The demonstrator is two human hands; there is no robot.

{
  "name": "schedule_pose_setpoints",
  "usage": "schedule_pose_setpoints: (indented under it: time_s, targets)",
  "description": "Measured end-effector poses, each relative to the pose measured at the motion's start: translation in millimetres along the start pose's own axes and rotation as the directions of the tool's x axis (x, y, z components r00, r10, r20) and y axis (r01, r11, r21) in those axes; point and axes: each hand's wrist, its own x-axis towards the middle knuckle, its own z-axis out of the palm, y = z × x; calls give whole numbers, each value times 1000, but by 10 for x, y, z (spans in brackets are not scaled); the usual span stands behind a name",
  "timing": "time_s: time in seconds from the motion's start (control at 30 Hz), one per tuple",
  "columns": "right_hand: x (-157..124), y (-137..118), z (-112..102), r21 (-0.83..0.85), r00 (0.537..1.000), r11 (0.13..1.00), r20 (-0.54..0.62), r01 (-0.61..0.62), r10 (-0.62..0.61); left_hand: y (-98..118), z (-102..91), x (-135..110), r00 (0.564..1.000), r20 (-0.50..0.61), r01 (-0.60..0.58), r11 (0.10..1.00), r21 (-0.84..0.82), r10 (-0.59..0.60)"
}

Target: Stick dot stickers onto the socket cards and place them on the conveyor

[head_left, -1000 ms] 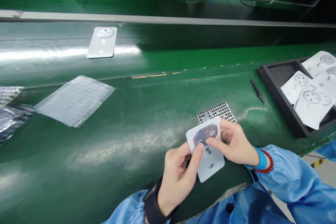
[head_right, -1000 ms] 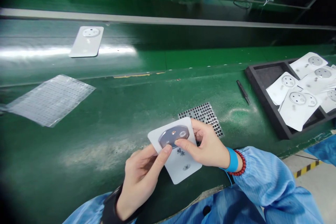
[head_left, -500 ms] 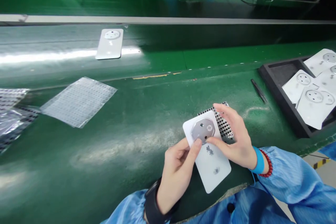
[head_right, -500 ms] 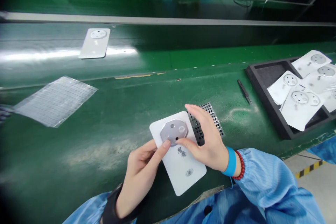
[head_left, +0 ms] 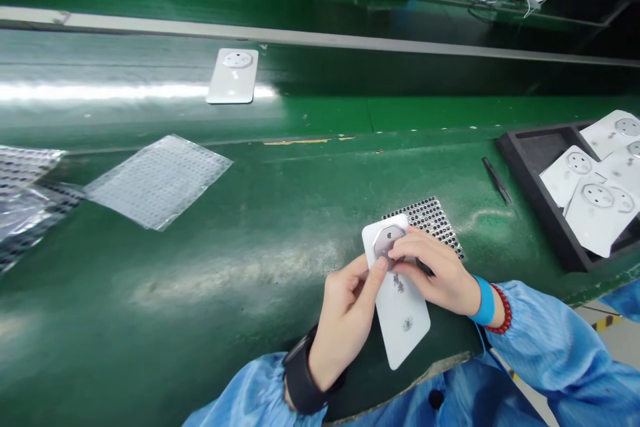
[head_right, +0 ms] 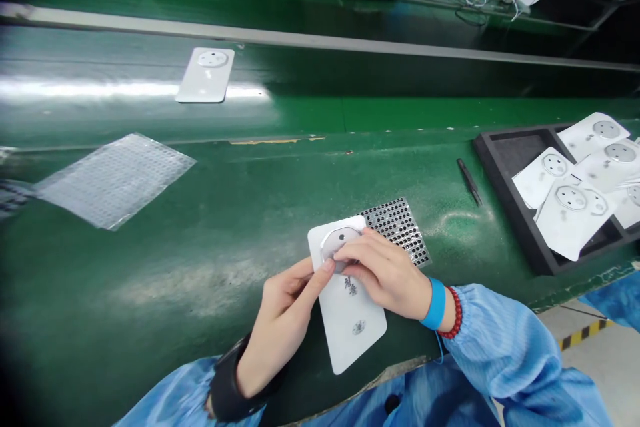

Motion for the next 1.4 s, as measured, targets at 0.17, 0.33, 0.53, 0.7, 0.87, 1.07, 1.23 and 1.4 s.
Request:
schedule_pose_setpoints:
  time_s: [0.17, 0.33, 0.53, 0.7, 0.87, 1.07, 1.23, 1.4]
  targets:
    - [15, 28, 5, 44, 999, 999, 26, -27, 26, -49, 3, 25, 999, 19, 34, 999, 12, -34]
    - [25, 46, 11, 98, 996, 992, 53, -80, 75, -102, -3, 46, 996, 41, 74, 997, 14, -75]
    - [4, 90, 24, 139, 987, 981, 96, -138, 125, -127, -2, 84, 996, 35, 86, 996, 12, -86]
    - [3, 105, 28, 133, 987, 980, 85, -149, 139, -126, 0, 101, 995, 39, 89, 996, -23, -88]
    - [11, 105, 23, 153, 988, 977, 54, -151, 145, -139, -4, 101, 994, 36, 107, 993, -54, -105]
    - [20, 121, 22, 121, 987, 983, 99, -136, 124, -147, -1, 111, 994, 46, 105, 993, -47, -103]
    - [25, 134, 15, 111, 977, 977, 139, -180, 164, -165, 1, 123, 993, 52, 107, 994, -37, -105]
    - [25, 147, 25, 147, 974, 971, 150, -190, 168, -175, -5, 135, 991, 56, 123, 992, -29, -121]
